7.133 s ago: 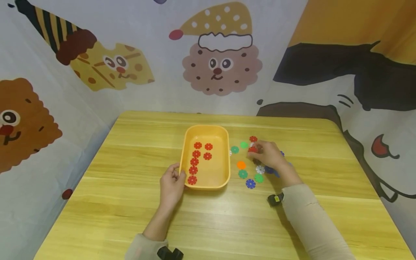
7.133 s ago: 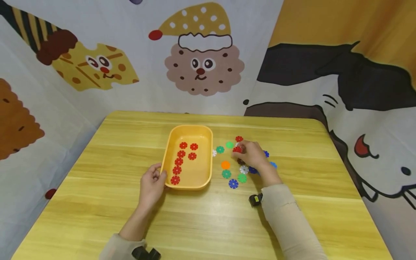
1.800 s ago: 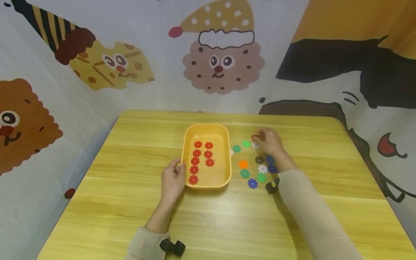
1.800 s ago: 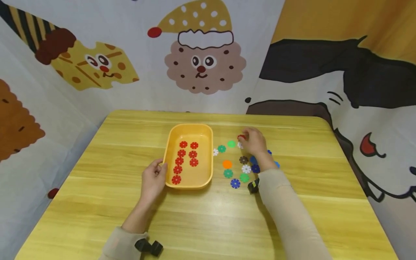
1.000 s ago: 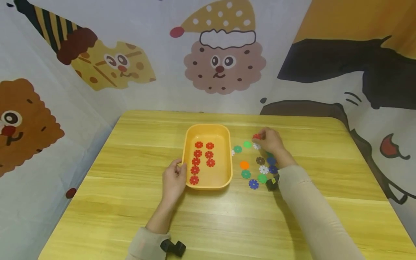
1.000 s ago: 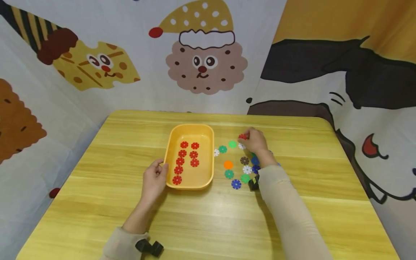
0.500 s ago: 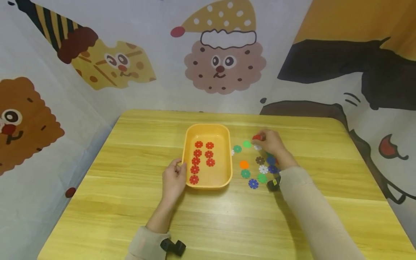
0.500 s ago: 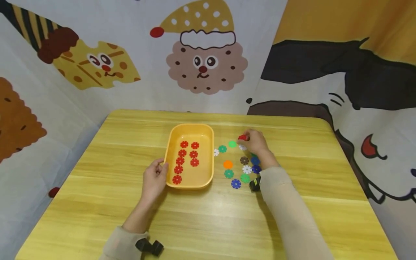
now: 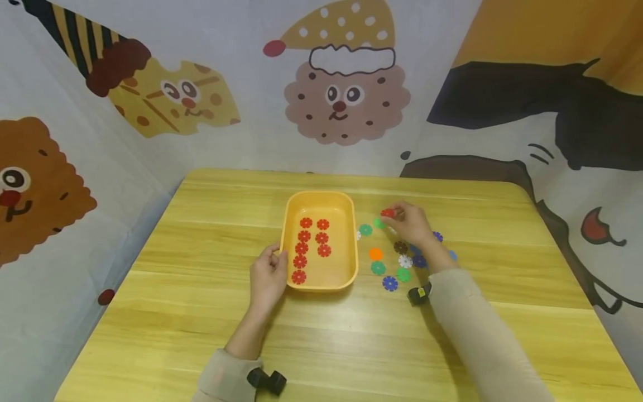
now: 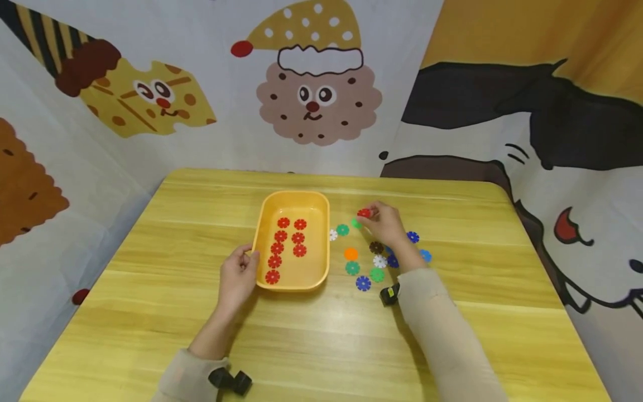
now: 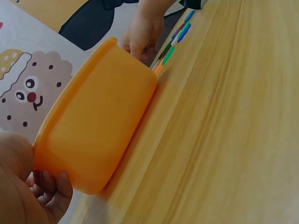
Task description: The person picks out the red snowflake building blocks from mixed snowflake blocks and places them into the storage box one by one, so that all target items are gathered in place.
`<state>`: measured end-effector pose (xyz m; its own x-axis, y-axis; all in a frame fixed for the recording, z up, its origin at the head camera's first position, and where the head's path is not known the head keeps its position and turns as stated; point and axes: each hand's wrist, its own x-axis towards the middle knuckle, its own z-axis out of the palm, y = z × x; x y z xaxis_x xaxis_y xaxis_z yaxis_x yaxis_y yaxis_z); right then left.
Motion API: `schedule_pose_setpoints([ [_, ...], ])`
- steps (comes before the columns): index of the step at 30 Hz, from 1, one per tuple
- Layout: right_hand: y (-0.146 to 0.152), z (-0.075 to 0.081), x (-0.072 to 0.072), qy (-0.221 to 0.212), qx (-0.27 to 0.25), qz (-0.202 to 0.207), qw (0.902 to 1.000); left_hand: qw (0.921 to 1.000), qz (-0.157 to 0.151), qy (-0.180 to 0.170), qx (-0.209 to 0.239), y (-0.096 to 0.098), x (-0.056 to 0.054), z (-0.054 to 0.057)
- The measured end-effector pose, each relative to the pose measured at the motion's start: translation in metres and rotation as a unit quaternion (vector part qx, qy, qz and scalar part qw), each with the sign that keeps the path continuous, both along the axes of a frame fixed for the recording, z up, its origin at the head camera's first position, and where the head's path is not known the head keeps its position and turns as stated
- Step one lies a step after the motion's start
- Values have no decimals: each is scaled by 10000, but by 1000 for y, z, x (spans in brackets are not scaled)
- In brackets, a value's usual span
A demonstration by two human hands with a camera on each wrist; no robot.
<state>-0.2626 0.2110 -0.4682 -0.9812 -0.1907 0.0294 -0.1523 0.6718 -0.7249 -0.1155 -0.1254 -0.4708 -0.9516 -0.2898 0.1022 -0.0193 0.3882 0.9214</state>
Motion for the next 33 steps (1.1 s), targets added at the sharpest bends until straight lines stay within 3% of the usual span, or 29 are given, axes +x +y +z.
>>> schedule_pose_setpoints([
  [9,-13,1,9,191,-285,223,9992,10000,-11,-40,41,-1,1,0],
  [33,-58,39,44,364,-883,993,9905,10000,15,-57,-39,1,0,1],
])
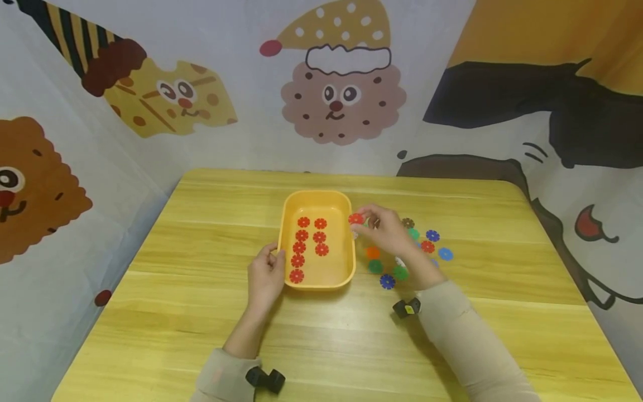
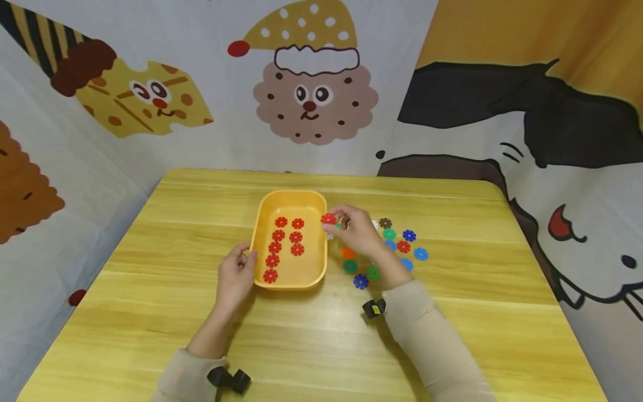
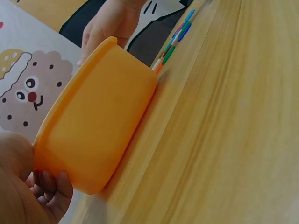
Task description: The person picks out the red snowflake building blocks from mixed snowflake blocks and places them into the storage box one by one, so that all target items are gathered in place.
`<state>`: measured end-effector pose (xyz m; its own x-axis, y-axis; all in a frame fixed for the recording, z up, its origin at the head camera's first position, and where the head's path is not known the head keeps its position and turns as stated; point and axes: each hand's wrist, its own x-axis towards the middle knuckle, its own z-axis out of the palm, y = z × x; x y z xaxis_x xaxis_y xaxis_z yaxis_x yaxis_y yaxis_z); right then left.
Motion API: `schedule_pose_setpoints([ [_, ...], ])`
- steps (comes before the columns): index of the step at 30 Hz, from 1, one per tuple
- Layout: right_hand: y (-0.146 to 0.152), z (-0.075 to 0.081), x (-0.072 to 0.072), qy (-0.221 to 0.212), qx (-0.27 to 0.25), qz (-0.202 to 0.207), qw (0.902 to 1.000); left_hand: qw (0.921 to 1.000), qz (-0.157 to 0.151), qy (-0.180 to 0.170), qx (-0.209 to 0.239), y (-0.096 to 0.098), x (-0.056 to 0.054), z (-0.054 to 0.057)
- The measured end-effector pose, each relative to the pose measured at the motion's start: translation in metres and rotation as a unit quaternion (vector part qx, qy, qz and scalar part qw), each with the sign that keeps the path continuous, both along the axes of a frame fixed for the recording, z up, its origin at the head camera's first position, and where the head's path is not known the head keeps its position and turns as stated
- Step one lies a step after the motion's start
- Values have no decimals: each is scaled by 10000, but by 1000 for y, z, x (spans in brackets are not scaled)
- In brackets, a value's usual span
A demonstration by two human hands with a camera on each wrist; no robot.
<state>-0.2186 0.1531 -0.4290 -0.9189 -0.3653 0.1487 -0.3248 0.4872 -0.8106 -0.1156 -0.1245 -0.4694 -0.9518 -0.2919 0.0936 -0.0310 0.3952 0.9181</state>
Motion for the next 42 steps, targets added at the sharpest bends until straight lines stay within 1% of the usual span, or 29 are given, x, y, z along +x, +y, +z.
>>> schedule_pose_setpoints([
  [4,-8,2,4,50,-103,134,9998,10000,3,46,24,0,0,0],
  [8,-15,3,7,129,-101,245,9996,9999,-12,99,21,0,0,0],
  [12,-21,3,9,228,-57,378,9990,10000,3,64,-6,0,0,0],
  [19,-29,6,12,385,10,501,9980,10000,-51,-10,79,1,0,1],
  [26,-40,3,13,441,177,763,9960,10000,-39,33,-20,0,0,1],
  [32,-49,2,16,578,189,1053,9926,9999,-41,-42,85,0,1,2],
  [37,-59,-2,17,658,504,1270,9884,9999,-51,-31,84,0,1,3],
  [40,-66,-5,18,694,802,1343,9852,9999,-65,-65,110,0,1,3],
  [42,-71,-7,18,728,1095,1355,9820,9998,-79,-86,130,0,1,3],
])
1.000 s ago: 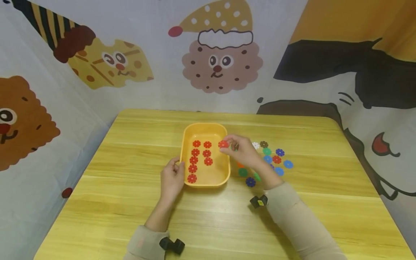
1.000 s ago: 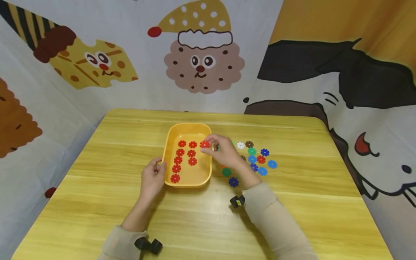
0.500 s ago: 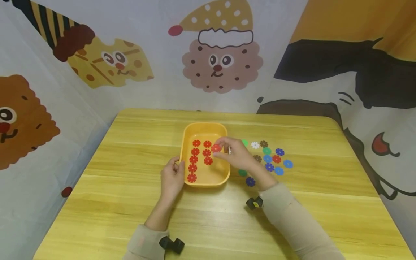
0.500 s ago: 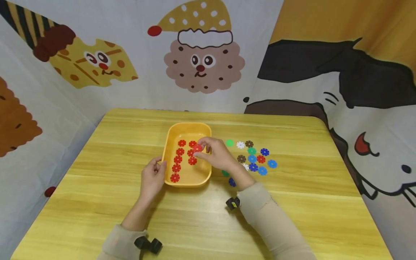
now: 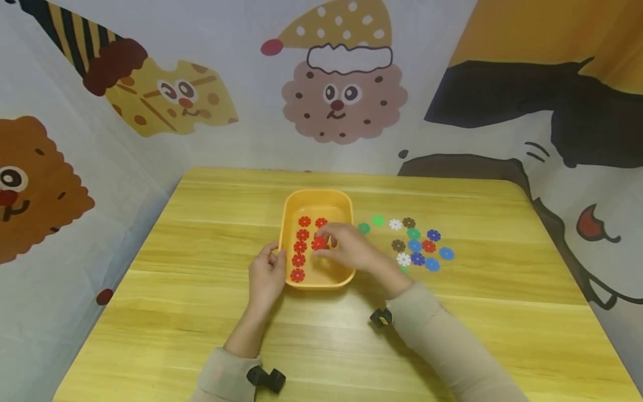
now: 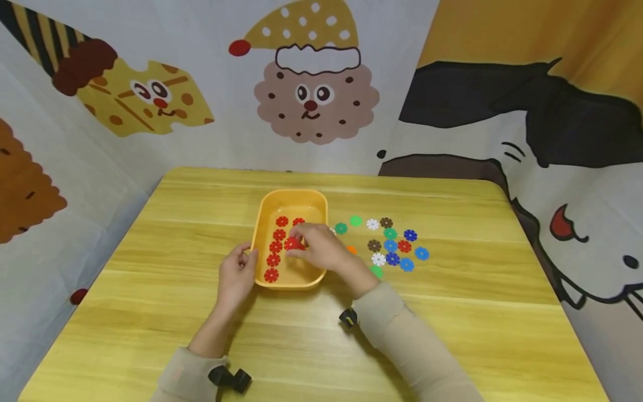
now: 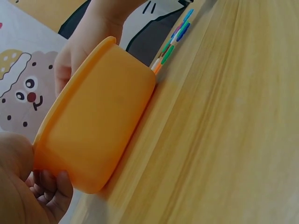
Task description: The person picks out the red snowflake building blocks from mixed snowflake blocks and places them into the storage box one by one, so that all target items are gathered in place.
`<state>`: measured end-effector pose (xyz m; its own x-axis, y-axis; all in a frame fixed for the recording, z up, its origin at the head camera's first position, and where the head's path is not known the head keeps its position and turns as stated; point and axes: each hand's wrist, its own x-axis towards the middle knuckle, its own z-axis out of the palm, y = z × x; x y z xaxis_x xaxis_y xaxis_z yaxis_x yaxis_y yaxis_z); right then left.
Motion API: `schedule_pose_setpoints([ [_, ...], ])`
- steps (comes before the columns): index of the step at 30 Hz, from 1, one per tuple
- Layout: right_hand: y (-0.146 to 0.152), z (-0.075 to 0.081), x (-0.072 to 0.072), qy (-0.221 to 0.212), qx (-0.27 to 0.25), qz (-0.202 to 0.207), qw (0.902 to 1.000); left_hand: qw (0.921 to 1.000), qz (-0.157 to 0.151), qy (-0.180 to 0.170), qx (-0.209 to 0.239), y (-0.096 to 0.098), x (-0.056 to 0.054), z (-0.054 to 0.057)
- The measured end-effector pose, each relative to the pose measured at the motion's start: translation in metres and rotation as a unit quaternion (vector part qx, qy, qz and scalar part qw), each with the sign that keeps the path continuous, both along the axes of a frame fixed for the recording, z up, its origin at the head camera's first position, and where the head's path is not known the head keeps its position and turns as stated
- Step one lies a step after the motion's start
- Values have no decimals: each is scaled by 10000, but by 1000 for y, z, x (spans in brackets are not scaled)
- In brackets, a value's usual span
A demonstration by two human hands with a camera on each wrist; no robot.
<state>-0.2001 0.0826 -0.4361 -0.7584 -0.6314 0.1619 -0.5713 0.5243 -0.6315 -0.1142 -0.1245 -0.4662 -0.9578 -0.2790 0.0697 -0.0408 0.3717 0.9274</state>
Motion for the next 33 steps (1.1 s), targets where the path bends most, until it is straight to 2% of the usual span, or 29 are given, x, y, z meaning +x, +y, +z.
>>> schedule_pose_setpoints([
  [6,-6,-2,2,443,1093,-81,9930,9999,-51,76,-41,1,0,1],
  [10,-6,-3,2,679,1457,-63,9870,10000,-17,55,-75,2,1,4],
  [14,-6,-7,1,678,1298,-158,9891,9999,3,54,-128,2,0,3],
  [19,-2,-9,0,526,501,-189,9972,9998,43,33,-186,1,0,2],
  [21,0,-7,-1,478,357,-97,9982,9998,69,23,-190,1,0,1],
  [24,1,-2,-1,561,782,170,9952,9997,84,72,-217,0,-1,1],
  [29,0,6,0,707,1900,620,9773,9998,77,119,-151,0,-1,0],
  [33,0,7,2,612,2158,723,9718,9999,45,96,-101,0,0,-1],
])
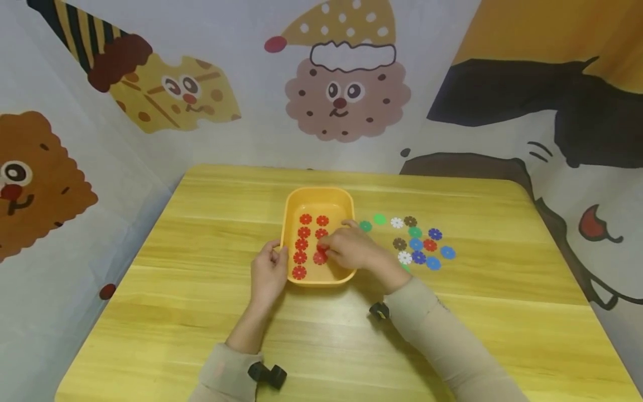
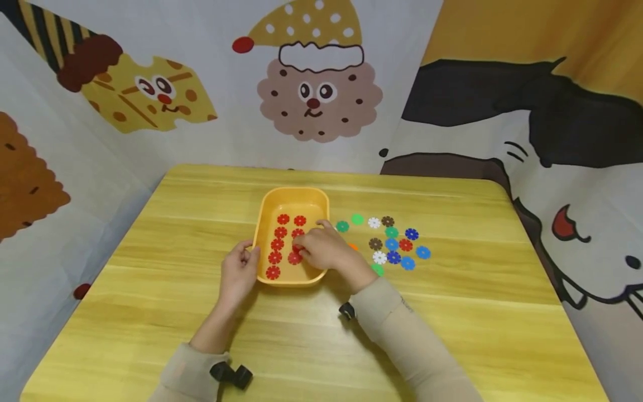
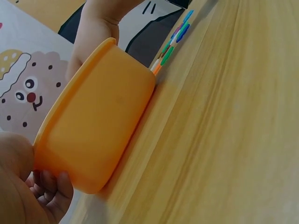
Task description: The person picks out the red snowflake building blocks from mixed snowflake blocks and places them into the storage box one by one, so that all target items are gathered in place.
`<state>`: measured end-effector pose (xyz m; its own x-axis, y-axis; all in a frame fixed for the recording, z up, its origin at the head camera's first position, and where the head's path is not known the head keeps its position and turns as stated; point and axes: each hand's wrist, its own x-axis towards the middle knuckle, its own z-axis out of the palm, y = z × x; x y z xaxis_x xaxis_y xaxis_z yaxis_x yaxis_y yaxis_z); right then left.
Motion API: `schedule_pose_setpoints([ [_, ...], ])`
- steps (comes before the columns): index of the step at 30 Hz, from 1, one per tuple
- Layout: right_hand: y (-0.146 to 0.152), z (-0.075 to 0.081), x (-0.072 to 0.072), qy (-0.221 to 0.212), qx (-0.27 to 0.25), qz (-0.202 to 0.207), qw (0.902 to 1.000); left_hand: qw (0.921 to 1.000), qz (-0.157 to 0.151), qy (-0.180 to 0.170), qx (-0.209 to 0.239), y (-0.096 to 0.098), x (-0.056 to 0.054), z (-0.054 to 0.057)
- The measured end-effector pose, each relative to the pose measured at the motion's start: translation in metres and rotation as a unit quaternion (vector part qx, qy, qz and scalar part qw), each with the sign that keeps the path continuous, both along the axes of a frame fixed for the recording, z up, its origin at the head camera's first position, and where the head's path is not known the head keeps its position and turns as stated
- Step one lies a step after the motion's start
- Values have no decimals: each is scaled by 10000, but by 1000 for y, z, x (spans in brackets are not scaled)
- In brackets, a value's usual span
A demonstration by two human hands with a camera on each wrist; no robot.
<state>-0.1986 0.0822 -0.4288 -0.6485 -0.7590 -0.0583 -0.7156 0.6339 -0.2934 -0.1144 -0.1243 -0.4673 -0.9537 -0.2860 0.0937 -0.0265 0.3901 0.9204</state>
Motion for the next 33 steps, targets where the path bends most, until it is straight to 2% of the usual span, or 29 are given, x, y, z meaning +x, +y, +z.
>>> schedule_pose_setpoints([
  [11,4,-2,0,-143,-1,101,9998,9999,57,-95,9,0,1,-1],
  [16,5,0,1,-226,16,26,9997,10000,19,-94,24,1,1,0],
  [18,6,0,1,-333,-305,-98,9989,10000,1,-99,16,1,1,0],
  [20,10,0,0,-544,-863,-265,9944,9999,-8,-102,0,2,1,0],
  [23,18,2,0,-729,-1784,-544,9797,9999,2,-129,-15,3,0,0],
  [25,25,4,0,-730,-2216,-701,9699,9999,6,-148,-25,3,0,0],
  [29,42,6,-1,-567,-2700,-913,9568,9998,-8,-161,-74,3,0,0],
  [33,60,1,-1,-414,-2922,-1045,9497,9998,-36,-136,-111,3,0,-1],
])
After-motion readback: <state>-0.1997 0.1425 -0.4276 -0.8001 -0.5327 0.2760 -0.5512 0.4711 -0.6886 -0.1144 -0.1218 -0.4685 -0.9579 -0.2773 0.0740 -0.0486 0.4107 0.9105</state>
